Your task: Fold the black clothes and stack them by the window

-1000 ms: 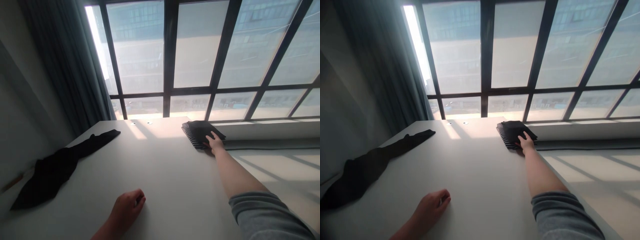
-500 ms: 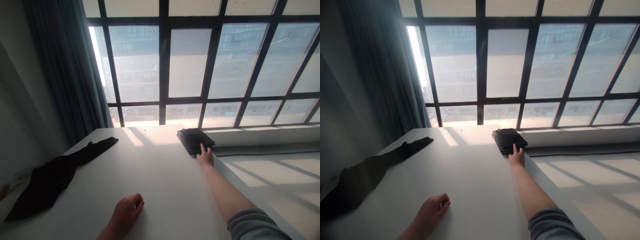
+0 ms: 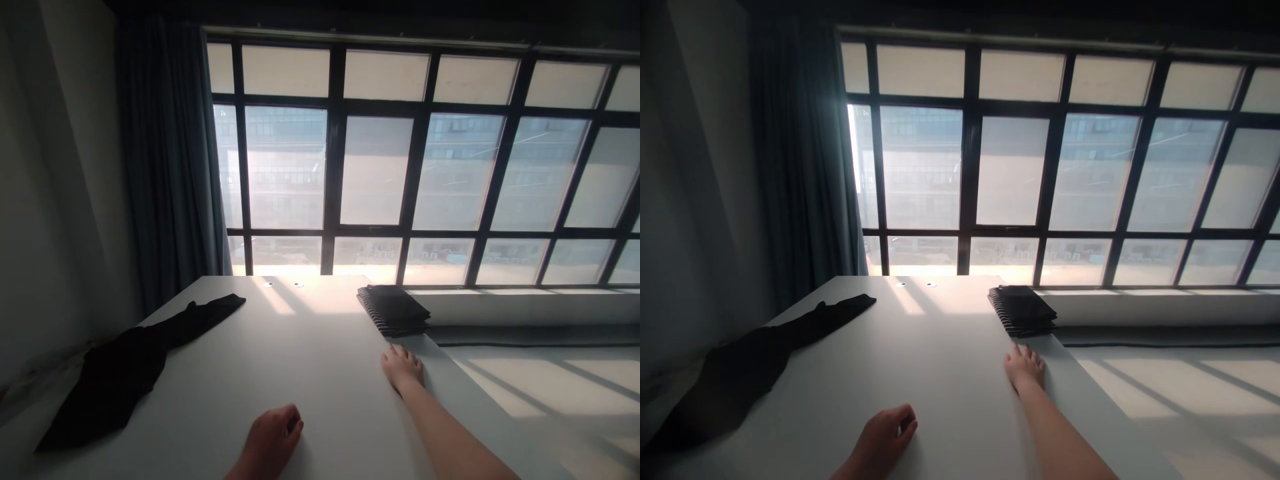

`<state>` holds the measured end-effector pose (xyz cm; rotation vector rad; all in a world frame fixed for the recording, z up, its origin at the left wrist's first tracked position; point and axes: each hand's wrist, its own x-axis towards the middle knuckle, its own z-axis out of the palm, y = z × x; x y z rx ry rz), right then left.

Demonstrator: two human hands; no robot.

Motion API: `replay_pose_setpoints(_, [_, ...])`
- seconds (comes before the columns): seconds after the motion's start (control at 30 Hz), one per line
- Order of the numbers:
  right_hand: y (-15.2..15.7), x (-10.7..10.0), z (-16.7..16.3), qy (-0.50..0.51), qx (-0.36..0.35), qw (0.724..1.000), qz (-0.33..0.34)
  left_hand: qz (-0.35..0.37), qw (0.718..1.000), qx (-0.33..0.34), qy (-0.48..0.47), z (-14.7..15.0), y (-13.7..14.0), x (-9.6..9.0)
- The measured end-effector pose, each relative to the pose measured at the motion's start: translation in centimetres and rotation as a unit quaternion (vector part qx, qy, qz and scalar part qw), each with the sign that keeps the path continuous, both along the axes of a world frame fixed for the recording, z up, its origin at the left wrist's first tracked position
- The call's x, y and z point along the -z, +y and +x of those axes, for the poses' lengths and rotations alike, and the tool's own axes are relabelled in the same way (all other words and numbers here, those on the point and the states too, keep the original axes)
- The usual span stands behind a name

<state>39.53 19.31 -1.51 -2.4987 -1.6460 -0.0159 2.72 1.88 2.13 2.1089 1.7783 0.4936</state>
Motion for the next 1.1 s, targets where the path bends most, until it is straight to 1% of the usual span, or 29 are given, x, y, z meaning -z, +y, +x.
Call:
replay_pose_setpoints(0.1, [-2.6, -0.2, -2.9, -0.013, -0.022, 1.0, -0.012, 0.006, 1.0, -0.001, -0.009, 0.0, -0.1, -0.1])
replay_pose_setpoints(0.2, [-5.4, -0.2, -5.8, -0.023, -0.054, 0.998, -0.015, 0.019, 1.0, 0.0, -0.017, -0.2, -0.2, 0.2])
replay_pose_setpoints(0.33, [-8.6, 0.3, -8.6, -0.034, -0.099, 0.995, -0.003, 0.026, 1.0, 0.008, -0.01, -0.5, -0.2, 0.8])
replay_pose_setpoints(0.5, [-11.4, 1.0, -9.8, -0.023, -0.132, 0.991, 0.023, 0.036, 0.999, 0.01, 0.009, -1.0, -0.6, 0.8])
replay_pose_setpoints(0.67, [-14.1, 0.5, -10.4, -0.022, -0.163, 0.986, 0.001, 0.049, 0.999, 0.007, 0.021, -1.4, -1.4, 0.8])
replay_pose_setpoints(0.8, [-16.0, 0.4, -10.2, -0.022, -0.192, 0.981, -0.012, 0.067, 0.997, 0.015, 0.024, -2.1, -2.3, 0.7])
replay_pose_setpoints(0.9, [-16.8, 0.8, -9.6, -0.02, -0.196, 0.98, -0.016, 0.076, 0.997, 0.004, 0.033, -4.5, -3.0, 0.3])
replay_pose_setpoints(0.97, [-17.3, 1.3, -9.2, -0.017, -0.193, 0.981, -0.015, 0.089, 0.994, -0.036, 0.052, -7.5, -3.4, 0.1])
replay_pose_setpoints(1.03, [-17.7, 1.9, -8.7, -0.012, -0.196, 0.98, -0.014, 0.116, 0.982, -0.111, 0.103, -11.7, -3.6, 0.1])
replay_pose_setpoints(1.1, [-18.1, 2.6, -8.1, 0.003, -0.205, 0.979, -0.009, 0.134, 0.952, -0.21, 0.177, -16.6, -3.5, 0.6])
